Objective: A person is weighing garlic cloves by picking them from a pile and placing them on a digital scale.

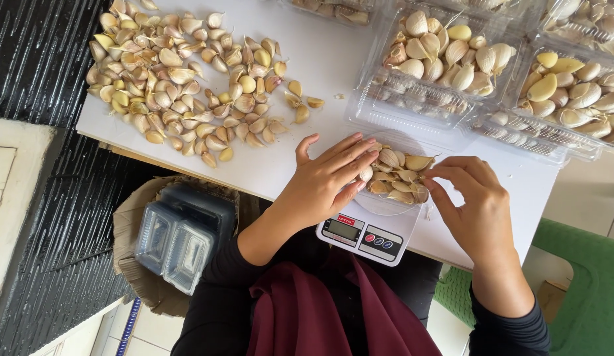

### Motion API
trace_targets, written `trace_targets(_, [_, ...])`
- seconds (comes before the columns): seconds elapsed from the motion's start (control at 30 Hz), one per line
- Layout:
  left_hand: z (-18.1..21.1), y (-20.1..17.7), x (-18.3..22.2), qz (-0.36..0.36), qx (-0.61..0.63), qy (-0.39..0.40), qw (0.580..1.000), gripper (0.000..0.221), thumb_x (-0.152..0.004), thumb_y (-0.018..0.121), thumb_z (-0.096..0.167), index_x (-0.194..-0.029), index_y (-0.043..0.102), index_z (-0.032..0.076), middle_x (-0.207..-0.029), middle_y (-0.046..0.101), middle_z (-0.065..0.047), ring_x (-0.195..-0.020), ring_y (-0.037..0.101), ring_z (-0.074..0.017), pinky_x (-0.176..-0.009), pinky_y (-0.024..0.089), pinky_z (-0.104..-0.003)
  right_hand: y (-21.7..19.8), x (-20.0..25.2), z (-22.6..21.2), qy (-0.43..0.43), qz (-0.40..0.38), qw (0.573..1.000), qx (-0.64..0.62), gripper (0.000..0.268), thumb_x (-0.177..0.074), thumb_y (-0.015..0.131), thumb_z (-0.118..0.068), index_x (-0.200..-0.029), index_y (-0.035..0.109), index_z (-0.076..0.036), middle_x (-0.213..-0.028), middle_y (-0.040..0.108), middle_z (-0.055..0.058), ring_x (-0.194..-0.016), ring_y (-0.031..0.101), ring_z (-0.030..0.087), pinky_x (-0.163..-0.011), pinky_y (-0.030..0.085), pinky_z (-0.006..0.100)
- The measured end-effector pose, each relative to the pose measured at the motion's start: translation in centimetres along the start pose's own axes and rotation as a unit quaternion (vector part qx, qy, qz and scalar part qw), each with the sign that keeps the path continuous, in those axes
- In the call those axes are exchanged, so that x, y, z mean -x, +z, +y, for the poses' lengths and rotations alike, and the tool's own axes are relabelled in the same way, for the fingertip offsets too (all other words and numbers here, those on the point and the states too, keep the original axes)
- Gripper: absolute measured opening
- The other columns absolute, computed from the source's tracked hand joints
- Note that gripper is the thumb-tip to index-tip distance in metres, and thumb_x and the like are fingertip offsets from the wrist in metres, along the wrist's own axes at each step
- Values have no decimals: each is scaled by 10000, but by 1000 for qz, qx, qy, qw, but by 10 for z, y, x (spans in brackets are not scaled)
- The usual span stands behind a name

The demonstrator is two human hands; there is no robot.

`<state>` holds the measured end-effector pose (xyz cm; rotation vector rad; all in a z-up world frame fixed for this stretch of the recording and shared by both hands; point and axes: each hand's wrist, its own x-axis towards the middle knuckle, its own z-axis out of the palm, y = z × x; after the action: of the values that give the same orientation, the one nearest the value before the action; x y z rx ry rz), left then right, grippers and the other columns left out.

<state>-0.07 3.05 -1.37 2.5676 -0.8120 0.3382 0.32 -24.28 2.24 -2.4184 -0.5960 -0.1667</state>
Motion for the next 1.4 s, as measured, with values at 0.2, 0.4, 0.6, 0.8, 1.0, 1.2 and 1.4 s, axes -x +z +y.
trace_targets(0.2, [1,-2,0,25,42,8,999,346,-1092,551,238,-1432,615,228,-1550,534,8,-1449,518,-155,-1145,139,-493,5,2,-3,-24,-2,999,-27,75,-949,778,-40,-1017,752,-23,-1041,694,116,-943,680,250,-884,552,366])
trace_targets(0.4, [1,2,1,28,48,5,998,328,-1077,566,197,-1393,648,231,-1535,548,10,-1446,518,-168,-1144,150,-520,18,5,8,-43,3,999,32,85,-953,801,-86,-1015,764,-43,-1058,674,100,-943,667,275,-865,536,413])
trace_targets(0.6, [2,3,0,34,51,-2,998,301,-1055,594,204,-1342,681,223,-1511,568,21,-1429,522,-157,-1138,152,-536,10,0,-7,-46,8,999,11,96,-982,765,-77,-1035,728,-6,-1081,671,147,-988,660,301,-896,535,410])
trace_targets(0.8, [4,3,3,33,46,-3,998,334,-1070,565,174,-1395,636,206,-1540,533,30,-1457,493,-154,-1147,154,-545,15,-11,-14,-73,-38,995,-50,100,-940,770,-45,-1037,771,-71,-1200,687,113,-952,624,252,-839,540,356])
trace_targets(1.0, [-2,10,4,35,56,-2,998,342,-1077,580,202,-1416,625,225,-1545,533,40,-1445,519,-147,-1155,142,-542,20,-15,-3,-88,-76,992,-40,157,-913,781,-64,-1066,794,-96,-1149,649,100,-974,595,267,-924,502,398])
trace_targets(1.2, [-4,14,5,50,63,0,997,315,-1078,580,208,-1385,649,224,-1529,548,48,-1437,523,-139,-1156,139,-542,14,-24,-14,-35,-83,994,-67,136,-914,778,-2,-1049,768,-14,-1114,704,114,-775,643,182,-778,541,298])
trace_targets(1.4, [-3,15,6,50,49,-1,998,327,-1078,575,207,-1398,636,233,-1534,541,55,-1439,519,-133,-1155,144,-545,18,-20,-3,-50,-104,993,-41,161,-920,743,19,-1071,779,-21,-1147,677,112,-1001,682,225,-941,542,334])
